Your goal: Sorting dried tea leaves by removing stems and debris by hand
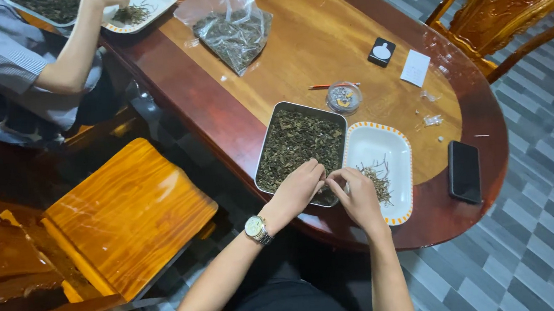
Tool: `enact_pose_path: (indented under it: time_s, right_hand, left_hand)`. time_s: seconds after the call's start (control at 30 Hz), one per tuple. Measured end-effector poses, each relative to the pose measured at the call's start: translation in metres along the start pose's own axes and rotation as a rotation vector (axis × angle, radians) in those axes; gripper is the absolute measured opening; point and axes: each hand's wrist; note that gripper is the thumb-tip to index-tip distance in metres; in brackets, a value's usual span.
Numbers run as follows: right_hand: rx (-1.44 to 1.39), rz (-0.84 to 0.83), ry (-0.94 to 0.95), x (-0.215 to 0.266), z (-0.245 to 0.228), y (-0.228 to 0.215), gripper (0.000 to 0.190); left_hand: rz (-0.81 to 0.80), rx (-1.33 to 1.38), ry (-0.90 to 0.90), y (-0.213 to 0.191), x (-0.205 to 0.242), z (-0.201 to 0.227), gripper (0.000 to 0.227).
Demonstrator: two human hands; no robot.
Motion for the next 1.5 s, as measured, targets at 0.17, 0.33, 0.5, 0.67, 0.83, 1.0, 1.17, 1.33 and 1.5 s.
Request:
enact_pose_path:
  time_s: [0.17,0.33,0.5,0.67,0.83,1.0,1.17,1.33,1.5]
  right_hand:
    - [0.010,0.037,-0.006,0.002,-0.008,-0.008,0.008]
    - [-0.021,0.088,0.016,0.008,0.006,-0.002,0.008]
    - [-0.009,0.171,0.103,0.020,0.024,-0.014,0.013]
    - [0.064,0.273,0.140,0.032,0.042,-0.040,0.014]
    - [0.230,0.326,0.023,0.040,0.059,-0.044,0.009]
    - [0.151,0.320,0.047,0.037,0.058,-0.036,0.016]
    - [0.128,0.326,0.062,0.035,0.054,-0.033,0.010]
    - [0.099,0.322,0.069,0.035,0.056,-0.030,0.006]
    - [0.098,0.324,0.077,0.037,0.065,-0.027,0.007]
  left_hand:
    - [-0.002,0.011,0.026,-0.003,0.000,0.000,0.015]
    - [0.001,0.010,0.022,0.002,0.005,-0.005,0.016]
    - [0.020,-0.106,-0.022,0.008,0.015,-0.028,0.018]
    - [0.116,-0.282,-0.010,-0.027,0.032,-0.042,0.013]
    - [0.080,-0.790,-0.071,-0.069,0.038,-0.073,0.002]
    - [-0.029,-0.587,-0.149,-0.066,0.035,-0.086,0.038]
    - [-0.087,-0.612,-0.142,-0.054,0.023,-0.076,0.048]
    - [-0.081,-0.784,-0.146,-0.013,0.015,-0.089,0.042]
    - [-0.096,-0.663,-0.079,-0.012,-0.008,-0.094,0.031]
Point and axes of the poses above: each hand's wrist, its own x-axis away from the middle knuckle, its own y-axis out of the palm, z = x × y, and after that the axes turned 6 degrees about -x, right-handed
